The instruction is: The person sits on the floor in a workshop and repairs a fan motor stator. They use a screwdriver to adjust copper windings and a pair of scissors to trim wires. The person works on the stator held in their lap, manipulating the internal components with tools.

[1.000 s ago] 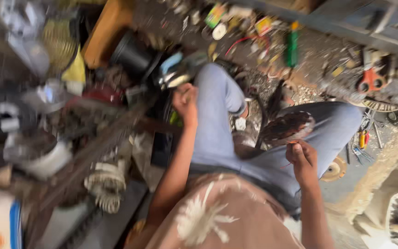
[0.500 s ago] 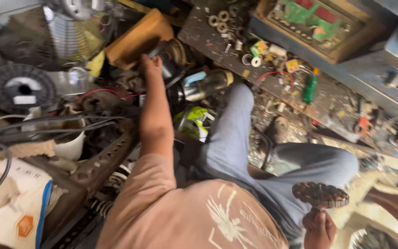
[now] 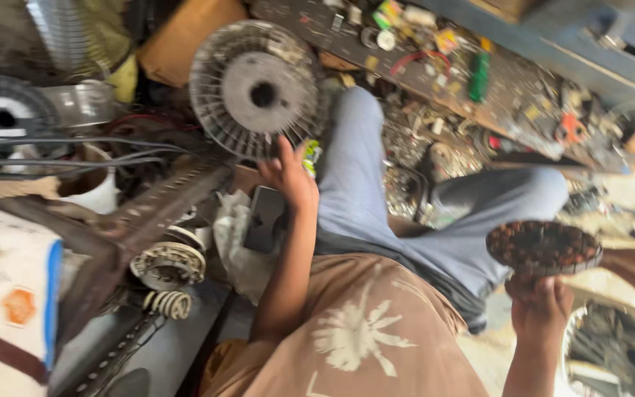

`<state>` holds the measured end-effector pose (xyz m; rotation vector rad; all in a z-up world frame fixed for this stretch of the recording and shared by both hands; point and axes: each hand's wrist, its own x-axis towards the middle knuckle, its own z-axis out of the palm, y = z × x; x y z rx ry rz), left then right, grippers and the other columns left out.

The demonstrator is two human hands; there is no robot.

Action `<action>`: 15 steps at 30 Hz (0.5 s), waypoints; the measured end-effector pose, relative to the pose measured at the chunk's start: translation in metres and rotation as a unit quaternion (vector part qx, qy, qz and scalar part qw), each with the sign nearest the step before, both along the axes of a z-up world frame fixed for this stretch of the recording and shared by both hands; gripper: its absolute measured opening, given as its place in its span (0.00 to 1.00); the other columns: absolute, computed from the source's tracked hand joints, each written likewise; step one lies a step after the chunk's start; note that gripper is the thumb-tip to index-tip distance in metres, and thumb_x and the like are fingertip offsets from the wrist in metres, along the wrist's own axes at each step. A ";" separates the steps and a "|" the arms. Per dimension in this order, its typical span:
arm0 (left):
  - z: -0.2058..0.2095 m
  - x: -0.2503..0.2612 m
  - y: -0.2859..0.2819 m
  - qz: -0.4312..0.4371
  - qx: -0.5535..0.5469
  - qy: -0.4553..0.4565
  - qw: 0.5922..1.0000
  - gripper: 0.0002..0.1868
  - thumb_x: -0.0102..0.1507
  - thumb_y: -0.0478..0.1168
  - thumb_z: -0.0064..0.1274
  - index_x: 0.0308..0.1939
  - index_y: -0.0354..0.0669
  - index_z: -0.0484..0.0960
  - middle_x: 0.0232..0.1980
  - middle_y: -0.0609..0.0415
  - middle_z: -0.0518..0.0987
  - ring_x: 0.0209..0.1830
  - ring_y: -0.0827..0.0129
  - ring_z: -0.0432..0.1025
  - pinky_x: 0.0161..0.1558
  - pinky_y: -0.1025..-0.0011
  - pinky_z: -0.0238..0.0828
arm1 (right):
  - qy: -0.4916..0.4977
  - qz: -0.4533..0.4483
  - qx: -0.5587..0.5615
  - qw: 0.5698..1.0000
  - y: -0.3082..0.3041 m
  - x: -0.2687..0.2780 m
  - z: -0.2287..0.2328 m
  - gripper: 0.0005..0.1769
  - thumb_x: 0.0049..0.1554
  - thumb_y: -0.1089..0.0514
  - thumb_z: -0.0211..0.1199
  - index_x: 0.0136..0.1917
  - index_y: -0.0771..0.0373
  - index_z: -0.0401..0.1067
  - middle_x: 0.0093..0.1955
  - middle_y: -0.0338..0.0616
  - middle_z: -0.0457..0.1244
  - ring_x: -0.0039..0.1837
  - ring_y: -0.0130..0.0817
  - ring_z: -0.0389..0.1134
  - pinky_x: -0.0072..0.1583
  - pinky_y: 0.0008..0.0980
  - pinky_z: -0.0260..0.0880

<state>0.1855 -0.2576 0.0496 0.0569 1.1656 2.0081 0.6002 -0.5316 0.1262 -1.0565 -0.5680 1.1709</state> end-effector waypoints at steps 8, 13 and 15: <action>0.041 0.032 -0.034 -0.618 0.056 0.103 0.778 0.22 0.66 0.38 0.59 0.63 0.36 0.76 0.53 0.58 0.80 0.48 0.74 0.70 0.49 0.72 0.69 | -0.690 -0.017 0.188 0.699 0.003 0.055 0.025 0.07 0.70 0.65 0.61 0.60 0.71 0.71 0.59 0.51 0.66 0.55 0.44 0.70 0.55 0.37 0.72; 0.018 0.062 -0.021 -0.807 0.036 0.093 0.582 0.26 0.64 0.36 0.58 0.65 0.34 0.72 0.58 0.55 0.78 0.57 0.73 0.71 0.59 0.71 0.68 | -0.249 0.138 -0.101 0.953 0.013 0.067 0.009 0.13 0.64 0.56 0.58 0.48 0.71 0.73 0.40 0.38 0.64 0.42 0.23 0.64 0.47 0.26 0.66; 0.008 0.059 -0.023 -0.852 0.029 0.108 0.511 0.28 0.64 0.36 0.58 0.67 0.33 0.70 0.60 0.55 0.78 0.60 0.72 0.70 0.63 0.72 0.66 | -0.247 0.198 -0.121 0.941 0.036 0.058 0.009 0.14 0.64 0.53 0.58 0.48 0.68 0.72 0.41 0.37 0.65 0.44 0.24 0.66 0.47 0.27 0.68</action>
